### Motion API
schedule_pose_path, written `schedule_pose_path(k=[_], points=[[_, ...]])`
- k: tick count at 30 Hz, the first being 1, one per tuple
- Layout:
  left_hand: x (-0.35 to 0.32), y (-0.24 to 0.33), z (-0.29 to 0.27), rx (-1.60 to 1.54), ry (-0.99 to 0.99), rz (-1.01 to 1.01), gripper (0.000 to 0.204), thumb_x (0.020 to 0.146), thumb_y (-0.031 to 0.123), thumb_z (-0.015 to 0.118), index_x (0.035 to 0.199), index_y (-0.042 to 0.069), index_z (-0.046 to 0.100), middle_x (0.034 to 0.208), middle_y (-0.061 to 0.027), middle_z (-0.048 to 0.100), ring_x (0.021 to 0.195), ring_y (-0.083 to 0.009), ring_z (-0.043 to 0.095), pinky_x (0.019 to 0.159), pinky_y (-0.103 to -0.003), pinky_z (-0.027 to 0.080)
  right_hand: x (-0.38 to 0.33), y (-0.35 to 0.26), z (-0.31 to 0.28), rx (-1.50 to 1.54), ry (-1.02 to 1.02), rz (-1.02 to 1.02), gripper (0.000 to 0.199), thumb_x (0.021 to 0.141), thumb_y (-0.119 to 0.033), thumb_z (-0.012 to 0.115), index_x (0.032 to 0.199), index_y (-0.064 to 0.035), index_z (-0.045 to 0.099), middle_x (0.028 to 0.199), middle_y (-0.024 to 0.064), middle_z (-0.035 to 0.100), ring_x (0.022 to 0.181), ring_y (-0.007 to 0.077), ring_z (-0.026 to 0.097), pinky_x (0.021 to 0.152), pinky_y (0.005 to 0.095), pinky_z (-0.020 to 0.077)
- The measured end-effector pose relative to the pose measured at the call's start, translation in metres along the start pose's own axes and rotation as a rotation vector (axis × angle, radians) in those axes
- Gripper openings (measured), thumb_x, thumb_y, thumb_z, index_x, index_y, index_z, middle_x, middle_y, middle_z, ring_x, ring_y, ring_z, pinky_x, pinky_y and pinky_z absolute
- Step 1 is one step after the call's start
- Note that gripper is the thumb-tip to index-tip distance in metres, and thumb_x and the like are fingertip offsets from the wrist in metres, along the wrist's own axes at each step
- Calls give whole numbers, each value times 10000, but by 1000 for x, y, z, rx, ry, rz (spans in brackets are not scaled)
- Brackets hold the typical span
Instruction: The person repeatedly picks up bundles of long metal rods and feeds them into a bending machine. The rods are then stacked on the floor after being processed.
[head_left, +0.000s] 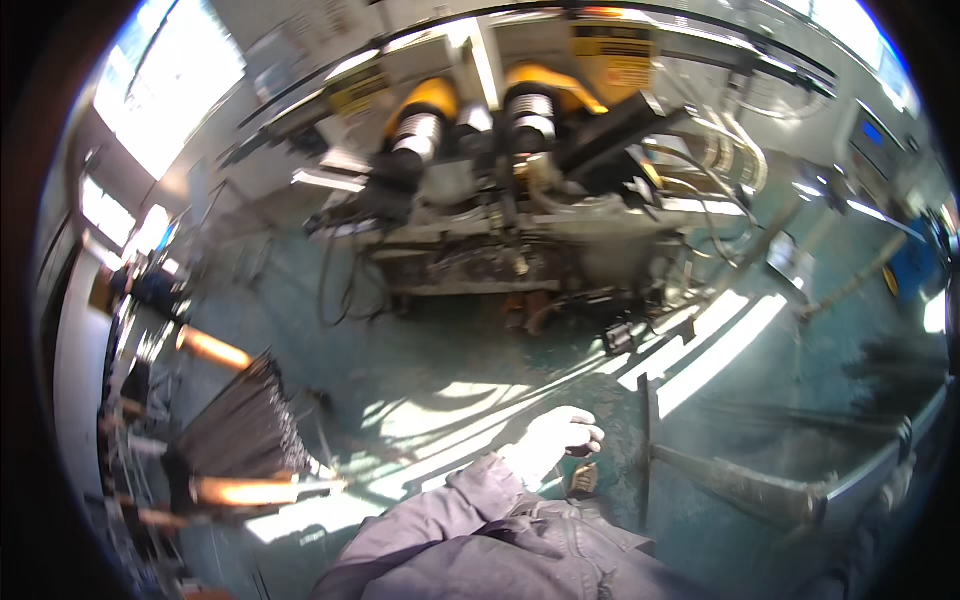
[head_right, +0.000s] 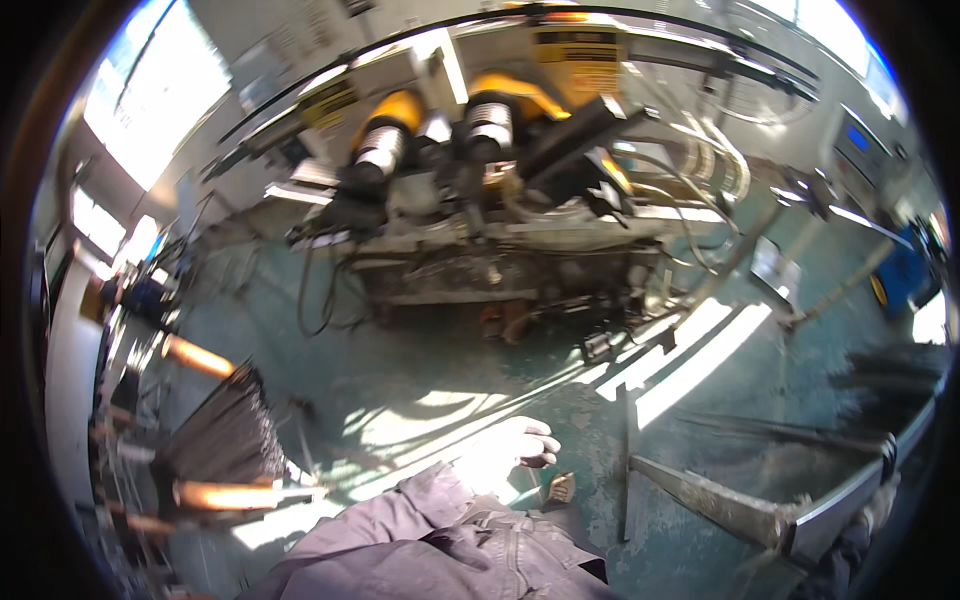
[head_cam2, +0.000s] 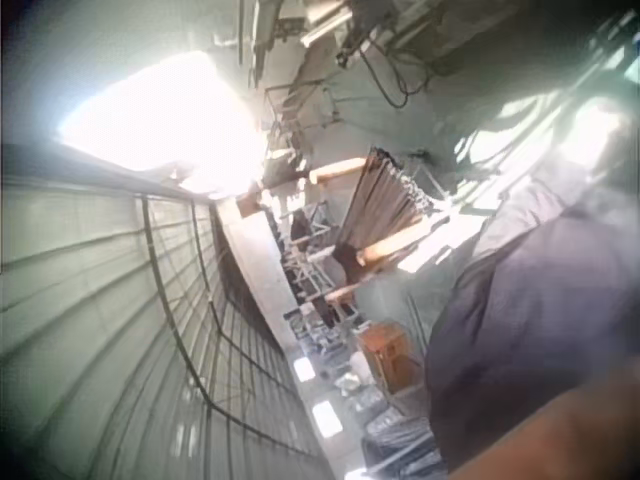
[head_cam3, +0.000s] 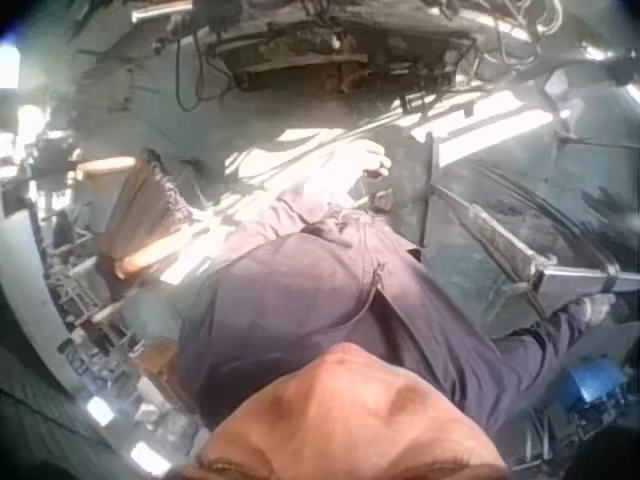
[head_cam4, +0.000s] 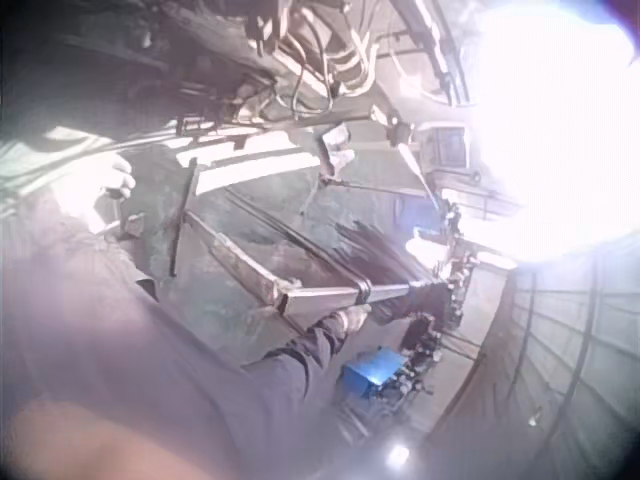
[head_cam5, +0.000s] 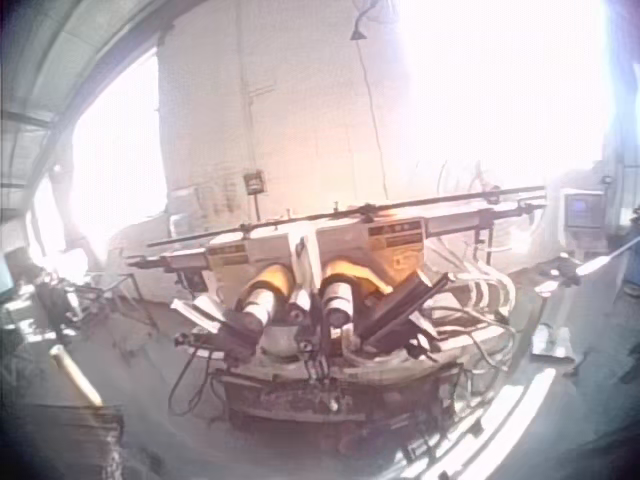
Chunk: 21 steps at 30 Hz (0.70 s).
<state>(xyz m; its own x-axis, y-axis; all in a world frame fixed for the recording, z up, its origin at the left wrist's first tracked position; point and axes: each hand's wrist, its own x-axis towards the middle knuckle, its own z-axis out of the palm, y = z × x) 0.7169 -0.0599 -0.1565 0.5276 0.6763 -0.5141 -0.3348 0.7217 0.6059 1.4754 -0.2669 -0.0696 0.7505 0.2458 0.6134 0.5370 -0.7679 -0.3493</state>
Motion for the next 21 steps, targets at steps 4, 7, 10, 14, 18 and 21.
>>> schedule_pose_path(k=[4, 7, 10, 14, 18, 21], points=[[-52, -17, -57, 206, 342, 40, 344, 1045, 26, 695, 1378, -41, 640, 1209, -182, 788, 1020, -255, 786, 887, -364, 623, -257, -137, 63, 285, -245, -309, 722, 1021, -693, 471, 1312, -110, 783, 1313, 229, 780, 1245, 462, 734, 1073, 538, 550], [-107, -24, -128, -151, 603, 122, 309, 1014, 81, 766, 1302, 23, 671, 1064, -111, 791, 850, -200, 778, 739, -335, 614, -465, -207, 60, 336, -753, -421, 660, 967, -642, 575, 1273, -98, 792, 1258, 233, 791, 1216, 447, 750, 1050, 522, 567], [-171, -28, -197, -304, 783, 310, 203, 1042, 69, 722, 1241, 45, 689, 1064, -126, 794, 846, -209, 783, 708, -310, 626, -589, -230, 39, 248, -1155, -466, 610, 912, -590, 679, 1234, -86, 801, 1203, 237, 803, 1186, 431, 767, 1026, 507, 584], [-271, -20, -289, -419, 913, 521, 163, 1026, 50, 730, 1189, 44, 723, 1058, -123, 792, 883, -226, 789, 724, -337, 645, -661, -241, 42, 79, -1379, -507, 566, 840, -522, 818, 1182, -70, 812, 1129, 241, 819, 1147, 411, 789, 995, 486, 607], [-400, 8, -393, -267, 1032, 852, 234, 1000, 5, 735, 1230, 45, 712, 1078, -131, 799, 916, -238, 797, 759, -357, 647, -717, -372, 48, 199, -1296, -996, 466, 821, -361, 880, 1161, -51, 805, 1044, 237, 826, 1054, 389, 810, 938, 460, 629], [-515, 42, -467, -2, 1284, 1010, 240, 994, -27, 734, 1228, 24, 718, 1046, -85, 775, 943, -188, 760, 847, -334, 622, -762, -534, 8, 445, -1329, -1062, 374, 934, -201, 808, 1273, -53, 757, 1058, 215, 818, 992, 371, 803, 903, 450, 629]])
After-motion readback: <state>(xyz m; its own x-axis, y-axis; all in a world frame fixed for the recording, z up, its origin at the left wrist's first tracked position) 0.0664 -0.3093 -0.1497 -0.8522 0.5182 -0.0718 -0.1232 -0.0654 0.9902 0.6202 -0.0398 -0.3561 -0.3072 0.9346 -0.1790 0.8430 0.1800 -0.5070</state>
